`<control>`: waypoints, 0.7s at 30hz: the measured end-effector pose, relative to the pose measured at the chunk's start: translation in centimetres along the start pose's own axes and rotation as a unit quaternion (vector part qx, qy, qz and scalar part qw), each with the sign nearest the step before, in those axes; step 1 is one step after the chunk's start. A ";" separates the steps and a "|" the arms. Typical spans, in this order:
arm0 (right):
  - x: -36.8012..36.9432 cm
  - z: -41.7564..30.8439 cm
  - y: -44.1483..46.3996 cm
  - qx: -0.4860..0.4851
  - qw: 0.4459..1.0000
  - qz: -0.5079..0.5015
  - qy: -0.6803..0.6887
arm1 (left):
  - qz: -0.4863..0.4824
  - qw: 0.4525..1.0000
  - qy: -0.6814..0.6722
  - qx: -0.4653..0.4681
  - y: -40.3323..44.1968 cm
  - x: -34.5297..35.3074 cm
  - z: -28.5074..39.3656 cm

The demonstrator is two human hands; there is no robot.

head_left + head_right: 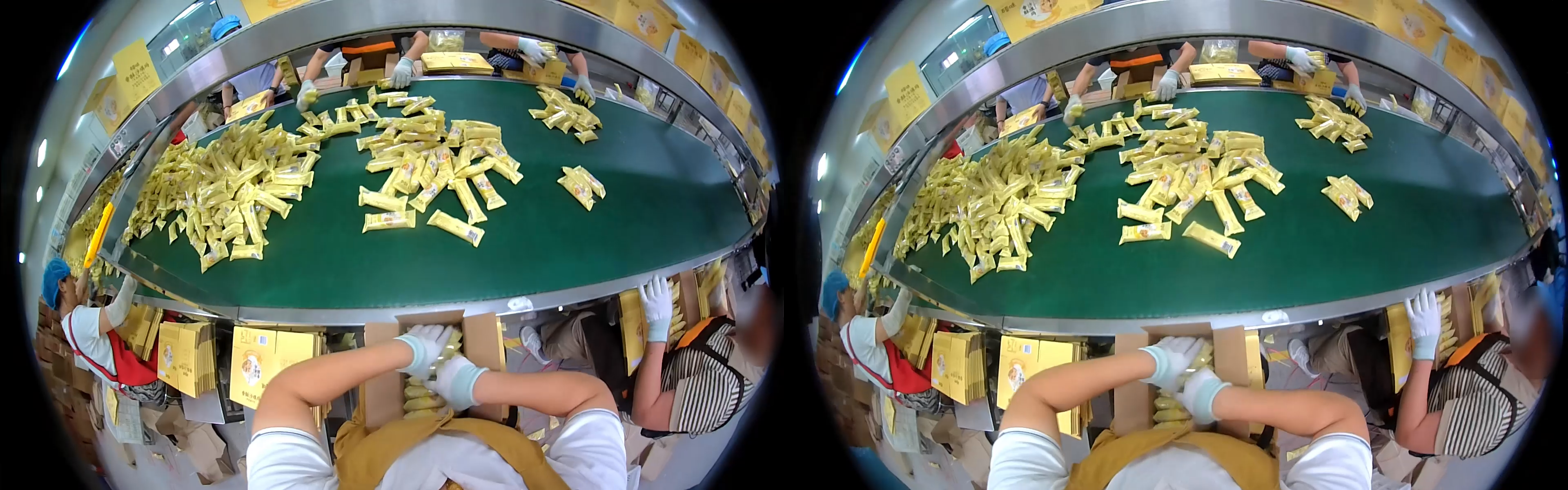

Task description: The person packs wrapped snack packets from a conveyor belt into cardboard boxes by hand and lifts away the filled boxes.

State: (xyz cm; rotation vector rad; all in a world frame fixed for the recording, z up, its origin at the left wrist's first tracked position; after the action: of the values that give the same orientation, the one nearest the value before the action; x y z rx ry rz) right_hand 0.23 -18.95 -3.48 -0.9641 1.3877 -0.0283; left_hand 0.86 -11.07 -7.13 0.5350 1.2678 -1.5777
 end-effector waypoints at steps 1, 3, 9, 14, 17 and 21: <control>-0.9 1.3 -1.0 -0.027 0.989 -0.104 0.101 | -0.042 0.997 0.045 0.035 -1.1 -1.4 0.2; -6.2 5.1 -4.5 -0.077 0.926 -0.050 0.367 | -0.136 0.979 -0.105 0.110 -3.5 -5.6 0.2; -11.4 26.9 -4.6 0.171 0.774 0.407 0.455 | 0.173 0.934 -0.308 0.060 -5.1 -18.8 -13.8; -11.9 35.7 4.5 0.377 0.827 0.367 0.198 | 0.312 0.905 -0.019 -0.289 -0.8 -19.5 -25.2; -11.7 38.0 8.9 0.411 0.800 0.326 0.290 | 0.314 0.883 -0.016 -0.347 1.4 -17.8 -27.3; -12.4 34.6 10.6 0.380 0.863 0.302 0.140 | 0.365 0.874 0.074 -0.312 2.6 -16.5 -25.8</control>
State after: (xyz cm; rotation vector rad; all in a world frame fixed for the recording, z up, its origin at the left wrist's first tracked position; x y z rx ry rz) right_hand 20.43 13.58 -3.76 0.1621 1.6945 -0.2349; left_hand 3.68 19.35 -3.97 0.6163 1.3745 -0.4629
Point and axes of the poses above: each hand's wrist, its own y-axis towards the middle knuckle, its own x-axis out of the palm, z = x × y, the point moved 8 cm from there along y, towards the middle knuckle, and after that the axes turned 6 degrees about x, right-handed, at the moved point
